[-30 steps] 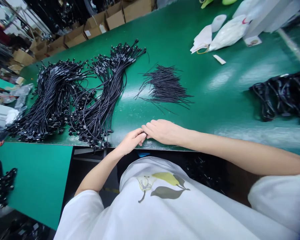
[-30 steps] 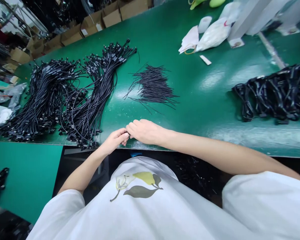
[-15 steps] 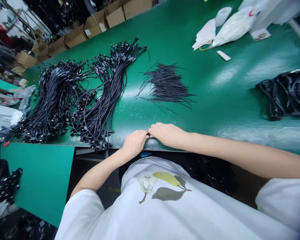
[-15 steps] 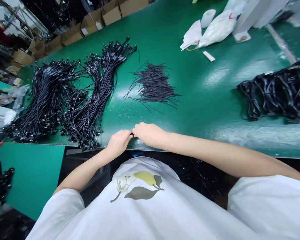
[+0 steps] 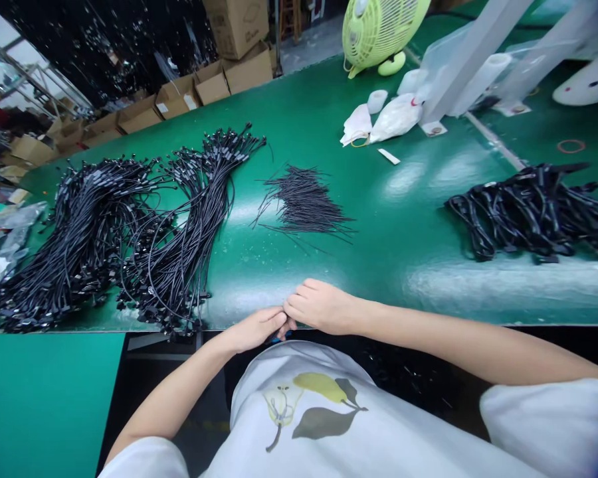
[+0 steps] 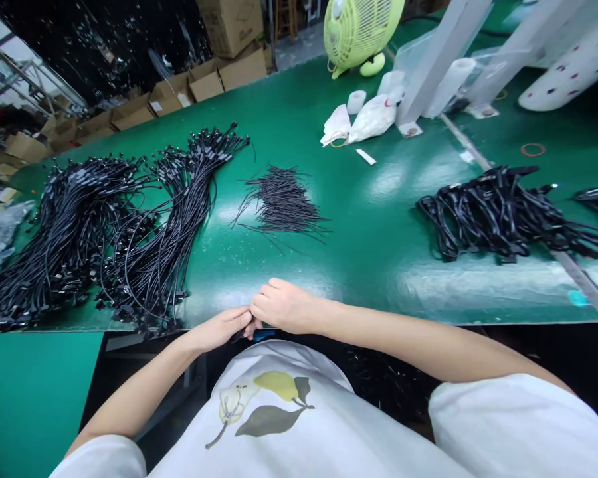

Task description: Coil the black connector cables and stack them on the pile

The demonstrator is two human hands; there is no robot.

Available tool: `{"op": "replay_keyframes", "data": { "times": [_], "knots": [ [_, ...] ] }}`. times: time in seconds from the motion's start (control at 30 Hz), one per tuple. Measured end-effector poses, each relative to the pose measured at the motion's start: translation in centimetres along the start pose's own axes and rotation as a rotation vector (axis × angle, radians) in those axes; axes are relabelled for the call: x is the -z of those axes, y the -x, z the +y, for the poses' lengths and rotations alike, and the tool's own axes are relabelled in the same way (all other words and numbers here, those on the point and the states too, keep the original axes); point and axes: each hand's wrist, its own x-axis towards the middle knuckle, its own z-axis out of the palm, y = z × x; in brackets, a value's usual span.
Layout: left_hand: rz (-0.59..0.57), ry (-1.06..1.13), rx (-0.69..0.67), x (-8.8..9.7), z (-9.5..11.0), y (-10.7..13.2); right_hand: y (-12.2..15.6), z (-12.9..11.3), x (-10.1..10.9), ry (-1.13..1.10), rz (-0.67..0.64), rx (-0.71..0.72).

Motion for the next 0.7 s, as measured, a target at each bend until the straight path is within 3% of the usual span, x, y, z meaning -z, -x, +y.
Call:
{"op": "replay_keyframes", "data": {
  "times": [0.17, 0.3, 0.5, 0.7],
  "knots": [
    [0.2, -0.62, -0.029, -1.1, 2.0, 0.9, 0.2, -0.3, 0.1, -0.088, -0.112, -0.142],
    [0.225, -0.773, 0.008, -1.5, 1.5, 0.2, 0.2, -0.6, -0.3, -0.179, -0.255, -0.231],
    [0.269, -0.76, -0.078, -1.0, 1.0, -0.4, 0.2, -0.2, -0.2, -0.302, -0.364, -0.351],
    [0.148, -0.342, -0.069, -0.1, 2.0, -0.4, 0.3, 0.2, 0.1, -0.292, -0.234, -0.281]
  ]
}}
